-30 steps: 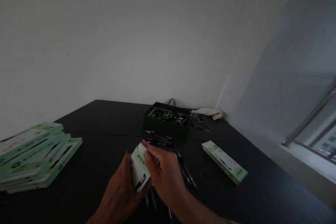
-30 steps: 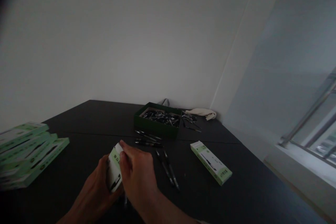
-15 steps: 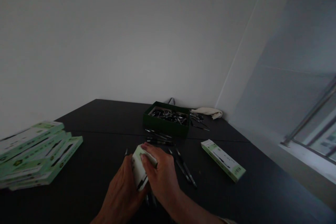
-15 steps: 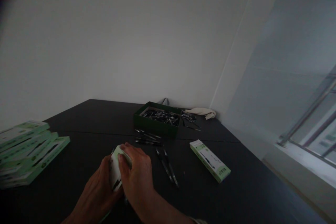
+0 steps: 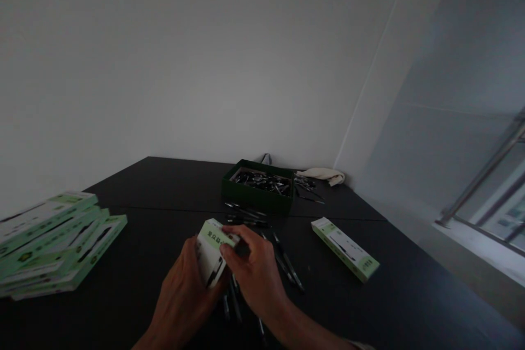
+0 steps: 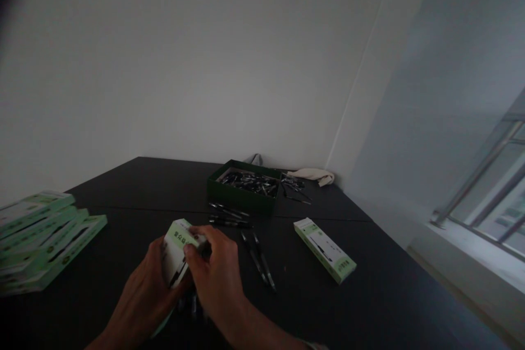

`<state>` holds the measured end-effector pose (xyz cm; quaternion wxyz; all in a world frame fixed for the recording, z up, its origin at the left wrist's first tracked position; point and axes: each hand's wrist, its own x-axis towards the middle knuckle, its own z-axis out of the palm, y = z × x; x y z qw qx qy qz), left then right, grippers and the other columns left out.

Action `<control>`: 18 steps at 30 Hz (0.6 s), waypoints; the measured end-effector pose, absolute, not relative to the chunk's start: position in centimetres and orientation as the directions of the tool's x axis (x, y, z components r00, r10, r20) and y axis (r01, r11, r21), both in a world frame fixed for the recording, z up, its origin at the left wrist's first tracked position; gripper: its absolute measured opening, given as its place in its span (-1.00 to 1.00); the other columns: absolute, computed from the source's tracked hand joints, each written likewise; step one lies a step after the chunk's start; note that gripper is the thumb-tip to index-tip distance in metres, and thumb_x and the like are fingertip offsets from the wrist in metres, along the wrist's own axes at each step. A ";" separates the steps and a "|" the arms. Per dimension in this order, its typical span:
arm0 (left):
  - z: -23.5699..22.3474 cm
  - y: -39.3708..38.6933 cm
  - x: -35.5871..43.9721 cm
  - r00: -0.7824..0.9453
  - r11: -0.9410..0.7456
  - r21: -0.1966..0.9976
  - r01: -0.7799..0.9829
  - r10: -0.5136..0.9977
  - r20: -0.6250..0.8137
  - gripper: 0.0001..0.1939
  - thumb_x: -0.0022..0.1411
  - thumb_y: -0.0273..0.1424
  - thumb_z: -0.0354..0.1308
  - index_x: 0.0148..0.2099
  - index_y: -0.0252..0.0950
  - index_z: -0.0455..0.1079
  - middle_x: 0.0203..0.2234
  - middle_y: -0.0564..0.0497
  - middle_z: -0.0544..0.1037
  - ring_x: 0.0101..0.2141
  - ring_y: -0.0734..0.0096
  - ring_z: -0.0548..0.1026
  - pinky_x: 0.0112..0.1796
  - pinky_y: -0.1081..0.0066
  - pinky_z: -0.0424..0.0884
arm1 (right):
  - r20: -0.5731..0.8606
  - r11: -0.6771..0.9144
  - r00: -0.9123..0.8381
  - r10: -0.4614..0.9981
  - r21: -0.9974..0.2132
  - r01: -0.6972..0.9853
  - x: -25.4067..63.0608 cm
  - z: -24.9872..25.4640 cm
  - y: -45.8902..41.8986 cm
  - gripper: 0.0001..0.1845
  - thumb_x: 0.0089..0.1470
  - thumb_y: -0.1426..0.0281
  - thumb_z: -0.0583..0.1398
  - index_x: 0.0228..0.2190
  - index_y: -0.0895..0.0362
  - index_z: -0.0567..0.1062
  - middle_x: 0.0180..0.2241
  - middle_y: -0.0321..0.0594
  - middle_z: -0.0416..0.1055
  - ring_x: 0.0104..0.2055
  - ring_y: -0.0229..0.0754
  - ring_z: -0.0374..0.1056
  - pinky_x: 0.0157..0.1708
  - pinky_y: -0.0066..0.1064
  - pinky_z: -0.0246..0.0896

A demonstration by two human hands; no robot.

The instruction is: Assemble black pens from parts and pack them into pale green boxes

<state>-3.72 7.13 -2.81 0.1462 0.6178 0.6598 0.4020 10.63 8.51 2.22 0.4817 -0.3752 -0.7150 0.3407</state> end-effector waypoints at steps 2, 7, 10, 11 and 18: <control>-2.4 7.0 -3.5 -0.174 -0.095 0.770 0.631 0.950 0.259 -0.30 -0.05 -0.08 0.22 0.05 -0.24 0.04 -0.18 -0.19 0.44 -0.18 -0.07 0.49 -0.15 -0.11 0.40 | 0.419 0.469 -0.246 0.874 -0.858 0.207 11.5 2.7 9.4 -0.75 0.06 0.45 0.17 -0.18 0.09 0.51 -0.27 -0.26 0.49 -0.28 -0.19 0.41 -0.32 -0.44 0.28; -2.2 6.6 -3.2 0.017 -0.103 0.934 0.342 0.994 0.104 -0.40 0.05 0.00 0.10 0.07 -0.14 0.13 -0.18 -0.10 0.56 -0.29 0.11 0.58 -0.36 0.17 0.57 | 0.364 0.401 -0.214 0.906 -0.901 0.165 14.3 3.0 11.2 -0.71 0.11 0.36 0.13 -0.11 0.15 0.42 -0.30 -0.20 0.47 -0.30 -0.17 0.40 -0.32 -0.39 0.30; -2.3 6.6 -3.2 0.009 -0.065 0.961 0.268 0.998 0.065 -0.50 0.15 0.03 -0.02 0.00 -0.16 0.22 -0.33 -0.06 0.58 -0.44 0.16 0.58 -0.52 0.24 0.55 | 0.320 0.361 -0.273 0.907 -0.926 0.113 14.7 2.0 9.2 -0.55 0.14 0.36 0.11 0.07 0.14 0.24 -0.18 -0.14 0.47 -0.19 -0.15 0.42 -0.22 -0.34 0.33; -2.4 6.5 -3.3 -0.013 -0.068 0.962 0.263 0.997 0.074 -0.51 0.16 0.03 -0.03 0.01 -0.16 0.22 -0.31 -0.06 0.57 -0.41 0.16 0.57 -0.48 0.23 0.56 | 0.302 0.345 -0.311 0.901 -0.934 0.090 14.5 1.6 8.2 -0.52 0.15 0.37 0.09 0.11 0.13 0.21 -0.13 -0.12 0.46 -0.12 -0.15 0.41 -0.14 -0.32 0.32; -3.0 6.1 -3.8 0.102 -0.202 0.953 0.227 0.978 0.183 -0.54 0.21 -0.01 -0.07 0.07 -0.13 0.16 -0.26 -0.03 0.52 -0.39 0.25 0.52 -0.35 0.25 0.55 | 0.245 0.250 -0.060 0.968 -0.964 0.090 16.6 1.2 7.8 -0.65 0.16 0.30 0.08 -0.04 0.12 0.44 -0.19 -0.16 0.51 -0.27 -0.15 0.46 -0.38 -0.40 0.35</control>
